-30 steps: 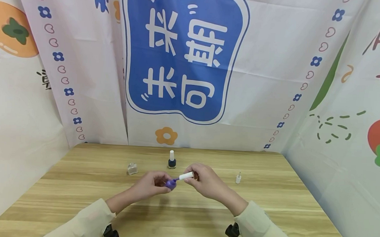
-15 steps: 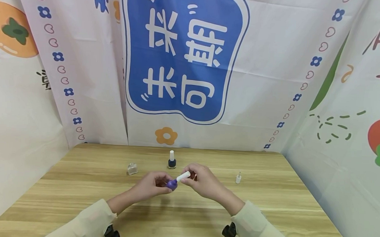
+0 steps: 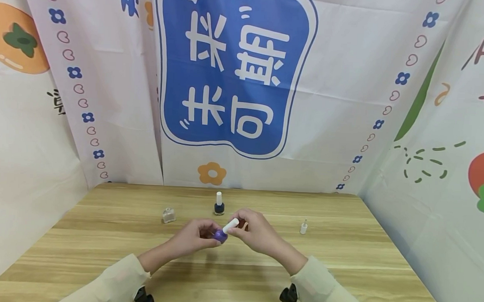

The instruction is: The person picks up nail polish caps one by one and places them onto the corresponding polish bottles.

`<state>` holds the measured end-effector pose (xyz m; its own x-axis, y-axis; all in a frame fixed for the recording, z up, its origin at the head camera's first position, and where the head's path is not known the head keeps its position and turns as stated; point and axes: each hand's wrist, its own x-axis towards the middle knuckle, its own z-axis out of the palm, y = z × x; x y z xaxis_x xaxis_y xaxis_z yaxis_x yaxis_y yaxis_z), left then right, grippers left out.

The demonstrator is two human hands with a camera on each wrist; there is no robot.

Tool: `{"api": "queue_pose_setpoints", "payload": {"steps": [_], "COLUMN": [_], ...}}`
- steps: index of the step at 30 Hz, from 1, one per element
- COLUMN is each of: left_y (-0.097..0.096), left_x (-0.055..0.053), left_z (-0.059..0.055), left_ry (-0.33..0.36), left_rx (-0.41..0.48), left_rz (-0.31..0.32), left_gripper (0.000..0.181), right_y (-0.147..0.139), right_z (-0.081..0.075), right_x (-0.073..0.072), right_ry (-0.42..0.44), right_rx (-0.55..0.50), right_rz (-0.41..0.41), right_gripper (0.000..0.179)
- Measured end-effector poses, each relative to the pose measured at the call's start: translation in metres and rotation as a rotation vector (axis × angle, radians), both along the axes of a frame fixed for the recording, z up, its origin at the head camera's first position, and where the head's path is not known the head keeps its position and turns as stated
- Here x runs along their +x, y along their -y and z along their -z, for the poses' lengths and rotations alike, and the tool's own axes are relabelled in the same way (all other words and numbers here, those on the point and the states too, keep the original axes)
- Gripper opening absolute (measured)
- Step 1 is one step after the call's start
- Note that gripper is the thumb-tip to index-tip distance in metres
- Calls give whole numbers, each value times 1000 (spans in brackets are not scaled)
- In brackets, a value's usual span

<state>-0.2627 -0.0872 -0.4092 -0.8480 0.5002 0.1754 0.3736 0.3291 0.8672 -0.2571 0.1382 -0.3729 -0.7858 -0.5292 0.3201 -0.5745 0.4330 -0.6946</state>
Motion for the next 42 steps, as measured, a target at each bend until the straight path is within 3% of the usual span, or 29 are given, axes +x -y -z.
{"api": "queue_pose_setpoints", "payload": {"steps": [5, 12, 19, 22, 31, 38, 42], "left_y": [-1, -3, -3, -3, -7, -7, -6], "left_x": [3, 21, 5, 2, 21, 5, 2], "left_z": [-3, -26, -4, 1, -21, 5, 9], "left_ry": [10, 3, -10, -11, -23, -34, -14], "left_rx": [2, 26, 8, 13, 58, 59, 62], "left_rz": [-2, 15, 2, 4, 17, 5, -1], "left_gripper": [17, 15, 15, 15, 14, 17, 17], "right_y": [1, 3, 4, 5, 10, 14, 15], "right_z": [3, 4, 6, 8, 17, 22, 23], "right_x": [-1, 0, 0, 1, 2, 4, 3], "right_ry": [6, 10, 2, -5, 46, 64, 60], "right_rx": [-4, -15, -19, -28, -72, -107, -111], "right_rz": [5, 12, 31, 56, 113, 146, 158], "right_gripper": [10, 10, 7, 7, 17, 26, 25]}}
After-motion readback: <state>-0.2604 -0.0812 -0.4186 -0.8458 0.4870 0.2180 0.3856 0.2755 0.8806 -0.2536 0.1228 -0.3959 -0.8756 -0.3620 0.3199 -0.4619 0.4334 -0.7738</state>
